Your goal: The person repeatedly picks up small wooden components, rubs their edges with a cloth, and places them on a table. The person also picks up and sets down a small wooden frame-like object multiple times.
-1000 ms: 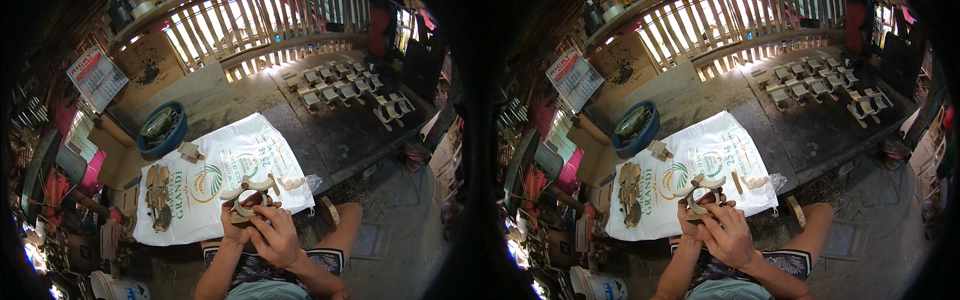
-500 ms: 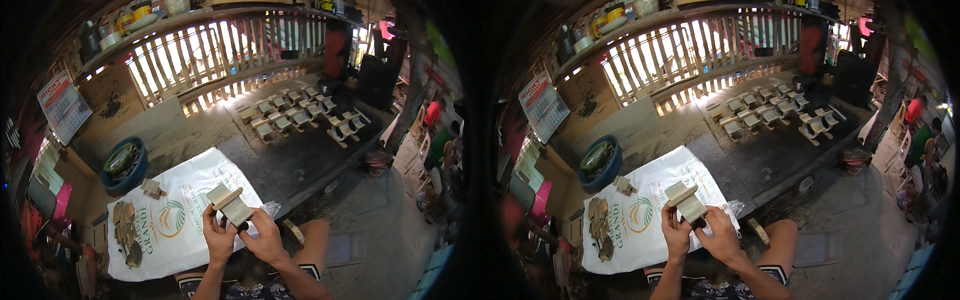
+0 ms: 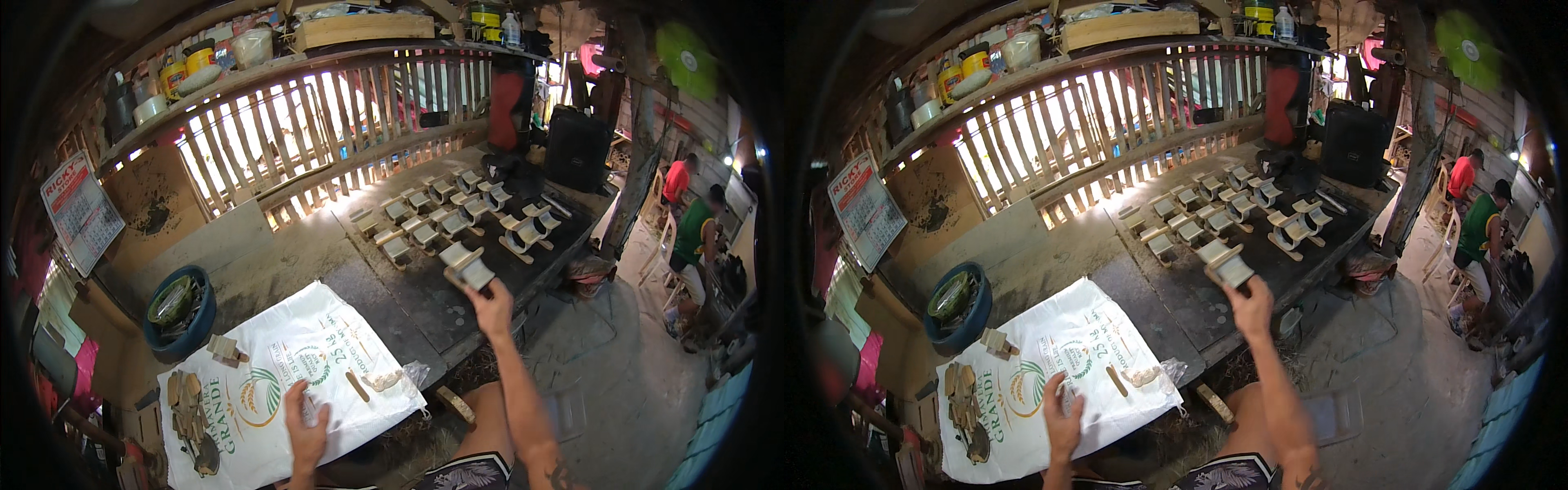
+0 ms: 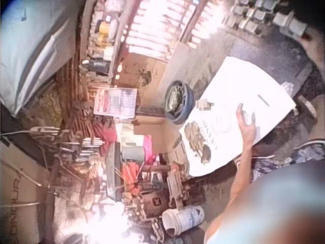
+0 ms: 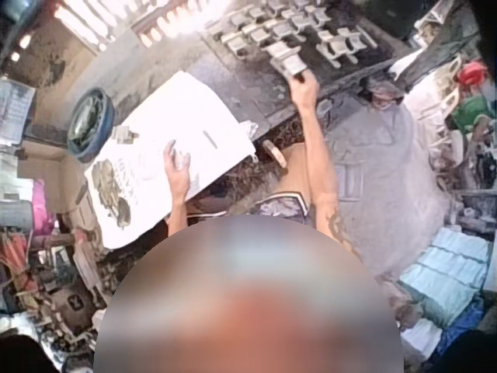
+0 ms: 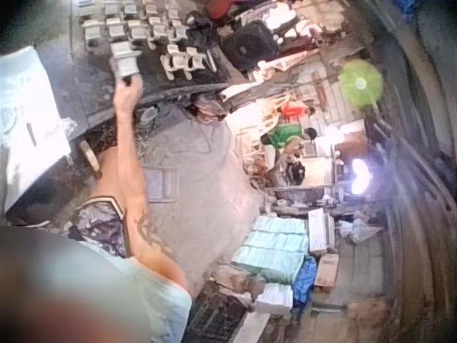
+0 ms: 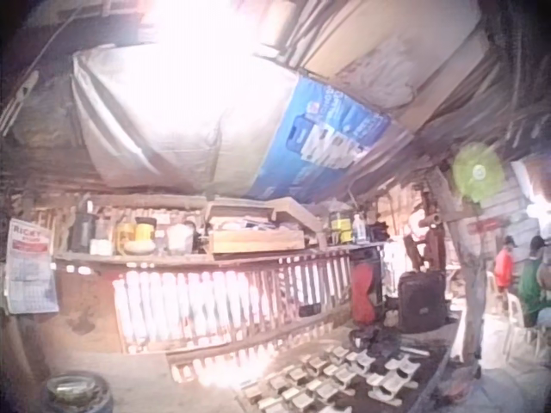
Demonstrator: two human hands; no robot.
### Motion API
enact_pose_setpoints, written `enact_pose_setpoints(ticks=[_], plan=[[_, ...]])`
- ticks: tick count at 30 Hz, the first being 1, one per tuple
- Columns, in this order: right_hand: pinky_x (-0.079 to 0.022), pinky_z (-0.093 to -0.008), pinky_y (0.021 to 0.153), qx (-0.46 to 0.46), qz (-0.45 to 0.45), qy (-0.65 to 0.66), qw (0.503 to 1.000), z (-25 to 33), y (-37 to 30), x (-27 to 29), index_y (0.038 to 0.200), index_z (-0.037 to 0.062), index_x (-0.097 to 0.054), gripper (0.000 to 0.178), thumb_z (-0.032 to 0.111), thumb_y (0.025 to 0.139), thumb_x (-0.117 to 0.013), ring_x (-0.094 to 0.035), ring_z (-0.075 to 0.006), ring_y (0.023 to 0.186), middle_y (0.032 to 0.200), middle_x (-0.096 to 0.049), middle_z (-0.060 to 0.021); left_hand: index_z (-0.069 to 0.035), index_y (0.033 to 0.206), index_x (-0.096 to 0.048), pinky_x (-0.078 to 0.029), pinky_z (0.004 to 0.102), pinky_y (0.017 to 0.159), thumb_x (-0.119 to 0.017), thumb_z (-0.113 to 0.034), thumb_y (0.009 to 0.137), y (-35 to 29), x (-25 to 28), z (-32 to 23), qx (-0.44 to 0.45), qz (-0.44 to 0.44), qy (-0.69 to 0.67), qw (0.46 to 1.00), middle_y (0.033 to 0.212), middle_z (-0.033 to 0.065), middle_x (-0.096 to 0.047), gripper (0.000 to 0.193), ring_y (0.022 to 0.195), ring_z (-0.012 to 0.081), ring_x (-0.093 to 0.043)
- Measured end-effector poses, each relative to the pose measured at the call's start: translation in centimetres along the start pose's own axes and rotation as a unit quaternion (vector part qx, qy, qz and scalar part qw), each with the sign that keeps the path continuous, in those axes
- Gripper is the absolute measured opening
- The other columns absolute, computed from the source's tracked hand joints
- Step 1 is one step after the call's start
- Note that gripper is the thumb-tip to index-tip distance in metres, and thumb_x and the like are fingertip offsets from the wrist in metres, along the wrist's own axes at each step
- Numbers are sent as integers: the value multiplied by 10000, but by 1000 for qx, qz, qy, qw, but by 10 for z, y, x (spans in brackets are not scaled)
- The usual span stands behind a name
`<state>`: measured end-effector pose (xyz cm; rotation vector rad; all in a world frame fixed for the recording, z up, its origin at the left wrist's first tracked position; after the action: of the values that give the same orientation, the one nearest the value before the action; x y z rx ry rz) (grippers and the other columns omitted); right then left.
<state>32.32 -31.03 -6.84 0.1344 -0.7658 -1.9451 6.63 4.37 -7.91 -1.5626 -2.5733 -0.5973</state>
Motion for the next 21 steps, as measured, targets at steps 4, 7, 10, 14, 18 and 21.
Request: enact_pose_setpoints(ticks=[4,7,10,14,18,21], plan=[[-514,-478,772,-33,31,-176,983,-83,65,17,1027,6,-740,340,266,841,-852,-670,-389,938,1003,-714,-168,31,1368,-572,-407,387,1160,-684,-2,897,-6,78,42,54,-62,65,994,1323,139,-587,486,1300,275,-551],[-511,-514,860,-53,42,-203,977,-115,80,17,1060,11,-736,362,293,857,-838,-661,-398,1065,1082,-715,-170,59,1421,-543,-419,385,1154,-636,-20,969,-4,117,56,110,-105,94,984,1374,180,-602,468,1291,274,-581],[-485,-575,935,-77,51,-206,974,-126,77,13,1095,13,-732,372,303,879,-818,-646,-412,1142,1132,-720,-174,80,1424,-525,-398,400,1163,-622,-41,989,5,138,57,132,-138,67,979,1423,199,-562,462,1334,290,-541],[-475,-603,955,-28,28,-248,968,-137,72,12,1143,36,-728,418,355,883,-797,-649,-440,1127,1158,-721,-196,80,1447,-501,-425,378,1129,-603,-60,1011,21,155,70,122,-186,105,969,1414,208,-566,470,1299,274,-558],[-525,-540,884,-46,48,-192,979,-143,69,19,1103,13,-716,414,334,855,-801,-674,-459,1012,1079,-719,-247,75,1391,-560,-470,343,1053,-692,-145,975,52,177,112,169,-199,117,958,1328,171,-615,488,1187,214,-591],[-554,-422,816,-71,-15,-207,976,-127,63,30,1212,-17,-711,390,231,924,-799,-709,-312,919,1089,-729,-184,95,1477,-501,-442,395,1159,-754,-165,935,74,179,140,191,-209,66,957,1472,253,-553,652,1354,325,-571]])
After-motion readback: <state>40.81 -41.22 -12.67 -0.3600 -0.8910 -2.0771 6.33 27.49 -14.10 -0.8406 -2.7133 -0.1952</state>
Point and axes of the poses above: each hand's wrist, its own y-axis towards the middle knuckle, its own x-axis out of the back of the hand, z = x × y, the point moved 1 cm from there along y, towards the middle knuckle
